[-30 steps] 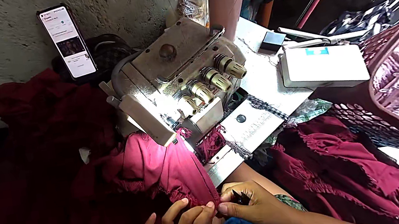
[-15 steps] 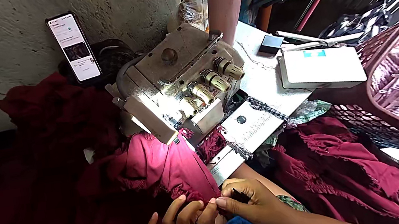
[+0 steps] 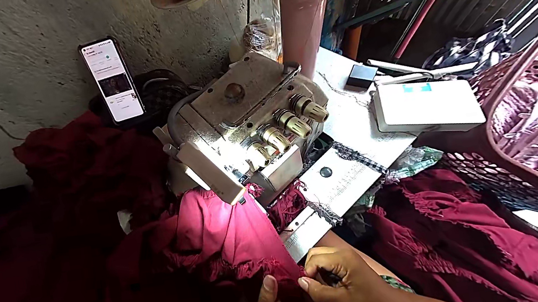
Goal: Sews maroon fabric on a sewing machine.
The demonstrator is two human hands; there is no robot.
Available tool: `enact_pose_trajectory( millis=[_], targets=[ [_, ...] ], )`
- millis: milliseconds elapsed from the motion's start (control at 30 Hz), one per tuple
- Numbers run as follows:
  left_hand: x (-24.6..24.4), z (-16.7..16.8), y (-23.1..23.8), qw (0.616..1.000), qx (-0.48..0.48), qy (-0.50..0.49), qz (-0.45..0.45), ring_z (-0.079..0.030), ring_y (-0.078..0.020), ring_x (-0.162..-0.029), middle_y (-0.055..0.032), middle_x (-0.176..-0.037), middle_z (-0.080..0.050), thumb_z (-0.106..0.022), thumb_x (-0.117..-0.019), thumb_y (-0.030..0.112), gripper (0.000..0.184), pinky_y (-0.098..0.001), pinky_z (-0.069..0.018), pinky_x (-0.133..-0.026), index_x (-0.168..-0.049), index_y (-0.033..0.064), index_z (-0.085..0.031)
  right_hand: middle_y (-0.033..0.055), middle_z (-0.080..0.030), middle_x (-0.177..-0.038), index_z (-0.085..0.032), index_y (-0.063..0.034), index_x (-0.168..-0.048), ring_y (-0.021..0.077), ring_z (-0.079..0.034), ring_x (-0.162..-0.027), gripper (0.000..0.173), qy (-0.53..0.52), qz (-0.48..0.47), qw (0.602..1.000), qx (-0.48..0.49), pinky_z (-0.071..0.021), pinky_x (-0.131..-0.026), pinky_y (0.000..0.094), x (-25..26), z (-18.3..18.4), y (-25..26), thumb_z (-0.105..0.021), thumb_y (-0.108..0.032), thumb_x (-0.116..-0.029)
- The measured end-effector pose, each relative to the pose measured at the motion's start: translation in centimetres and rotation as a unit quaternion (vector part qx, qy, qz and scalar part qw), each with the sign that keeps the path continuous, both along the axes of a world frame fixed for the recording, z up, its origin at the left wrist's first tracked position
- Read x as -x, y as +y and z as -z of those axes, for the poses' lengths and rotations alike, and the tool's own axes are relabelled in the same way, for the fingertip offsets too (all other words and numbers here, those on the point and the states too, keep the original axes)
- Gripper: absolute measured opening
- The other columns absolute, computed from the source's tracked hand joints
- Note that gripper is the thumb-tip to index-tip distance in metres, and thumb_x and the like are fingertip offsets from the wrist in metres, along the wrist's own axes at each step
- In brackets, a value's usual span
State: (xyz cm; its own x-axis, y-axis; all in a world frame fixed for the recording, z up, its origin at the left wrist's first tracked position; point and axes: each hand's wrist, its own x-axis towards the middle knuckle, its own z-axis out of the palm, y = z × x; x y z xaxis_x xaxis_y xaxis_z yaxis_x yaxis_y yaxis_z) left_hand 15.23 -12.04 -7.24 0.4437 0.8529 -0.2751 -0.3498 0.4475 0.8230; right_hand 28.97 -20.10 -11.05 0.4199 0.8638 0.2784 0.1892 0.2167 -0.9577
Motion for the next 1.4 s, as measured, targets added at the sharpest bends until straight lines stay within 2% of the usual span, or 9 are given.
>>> enact_pose_trajectory(
  millis=[133, 200, 333, 467, 667, 833, 1000, 1267, 1400],
  targets=[
    [-0.7, 1.0, -0.4, 0.942, -0.308, 0.121, -0.059, -0.07, 0.0056, -0.094, 0.0184, -0.098, -0.076, -0.073, -0.0907, 0.013, 0.021, -0.0175, -0.058, -0.087, -0.108, 0.0243, -0.07, -0.0005, -0.06, -0.07, -0.066, -0.0045, -0.077, -0.0054, -0.053, -0.066, 0.018, -0.007, 0.006, 1.0, -0.009, -0.0402, -0.057, 0.0078, -0.4, 0.2, -0.3, -0.067, -0.016, -0.0911],
    [-0.6, 1.3, 0.0, 0.901, -0.395, 0.166, -0.06, -0.068, 0.0076, -0.1, 0.0214, -0.104, -0.073, -0.073, -0.0907, 0.012, 0.027, -0.0169, -0.0568, -0.092, -0.114, 0.0187, -0.063, 0.0005, -0.062, -0.072, -0.066, -0.0037, -0.078, -0.0051, -0.054, -0.067, 0.018, -0.01, 0.005, 1.0, -0.016, -0.041, -0.058, 0.0078, -0.7, 0.1, -0.4, -0.068, -0.016, -0.0915],
    [-1.2, 1.5, 1.3, 0.851, -0.469, 0.222, -0.08, -0.066, 0.0074, -0.105, 0.0159, -0.107, -0.072, -0.076, -0.0905, 0.024, 0.032, -0.0183, -0.0555, -0.096, -0.116, 0.0099, -0.063, -0.0013, -0.06, -0.07, -0.067, -0.0047, -0.078, -0.006, -0.052, -0.065, 0.02, -0.008, 0.01, 1.0, -0.015, -0.0399, -0.057, 0.0077, -1.5, 0.1, 0.3, -0.067, -0.017, -0.0931],
    [-2.0, 0.5, 4.1, 0.769, -0.538, 0.329, -0.099, -0.064, 0.007, -0.103, -0.0027, -0.1, -0.073, -0.07, -0.0904, 0.033, 0.042, -0.016, -0.0508, -0.097, -0.106, -0.0064, -0.064, -0.0021, -0.062, -0.071, -0.069, -0.0051, -0.076, -0.0063, -0.052, -0.065, 0.022, -0.005, 0.016, 1.0, -0.002, -0.0396, -0.057, 0.009, -2.7, -0.5, 2.8, -0.066, -0.019, -0.0925],
    [-2.7, -1.6, 7.8, 0.691, -0.519, 0.502, -0.022, -0.071, -0.0238, -0.096, -0.0174, -0.09, -0.073, -0.058, -0.0978, 0.038, 0.044, -0.0456, -0.0534, -0.089, -0.092, -0.0037, -0.073, -0.0086, -0.055, -0.063, -0.067, -0.0075, -0.073, -0.0073, -0.045, -0.057, 0.022, 0.037, -0.006, 0.996, 0.075, -0.0349, -0.052, 0.0137, -4.5, -2.4, 7.4, -0.068, -0.022, -0.0888],
    [-3.0, -2.1, 10.0, 0.661, -0.506, 0.553, 0.025, -0.071, -0.0375, -0.093, -0.0223, -0.084, -0.071, -0.05, -0.1014, 0.044, 0.056, -0.0613, -0.0489, -0.084, -0.086, -0.0051, -0.073, -0.0145, -0.04, -0.055, -0.048, -0.0185, -0.061, -0.0065, -0.038, -0.05, 0.032, 0.085, -0.023, 0.99, 0.109, -0.0296, -0.049, 0.0152, -5.4, -3.1, 9.7, -0.07, -0.019, -0.0836],
    [-3.4, -2.3, 11.5, 0.632, -0.511, 0.58, 0.06, -0.069, -0.046, -0.092, -0.0276, -0.082, -0.069, -0.045, -0.1046, 0.04, 0.06, -0.0664, -0.0466, -0.085, -0.079, -0.0098, -0.069, -0.0141, -0.036, -0.056, -0.043, -0.0192, -0.06, -0.0049, -0.034, -0.05, 0.036, 0.061, 0.018, 0.993, 0.102, -0.0267, -0.049, 0.0171, -5.4, -3.0, 10.8, -0.07, -0.021, -0.0836],
    [-5.1, -4.0, 14.7, 0.623, -0.466, 0.621, 0.094, -0.062, -0.0521, -0.114, -0.0369, -0.109, -0.067, -0.045, -0.106, 0.021, 0.046, -0.0666, -0.0405, -0.099, -0.106, -0.0185, -0.067, -0.0091, -0.044, -0.058, -0.05, -0.0115, -0.063, -0.0055, -0.039, -0.055, 0.038, 0.006, 0.102, 0.995, -0.023, -0.0307, -0.052, 0.0136, -3.9, 1.0, 8.7, -0.071, -0.028, -0.0903],
    [-4.8, -3.7, 13.7, 0.648, -0.435, 0.625, 0.017, -0.066, -0.0515, -0.104, -0.0376, -0.096, -0.067, -0.042, -0.1079, 0.021, 0.051, -0.0617, -0.0462, -0.093, -0.092, -0.0207, -0.066, 0.0039, -0.051, -0.059, -0.055, -0.0053, -0.066, 0.0098, -0.05, -0.054, 0.051, -0.164, 0.123, 0.978, -0.046, -0.0403, -0.05, 0.0234, -3.4, 5.6, 5.9, -0.065, -0.044, -0.098]
  ],
)
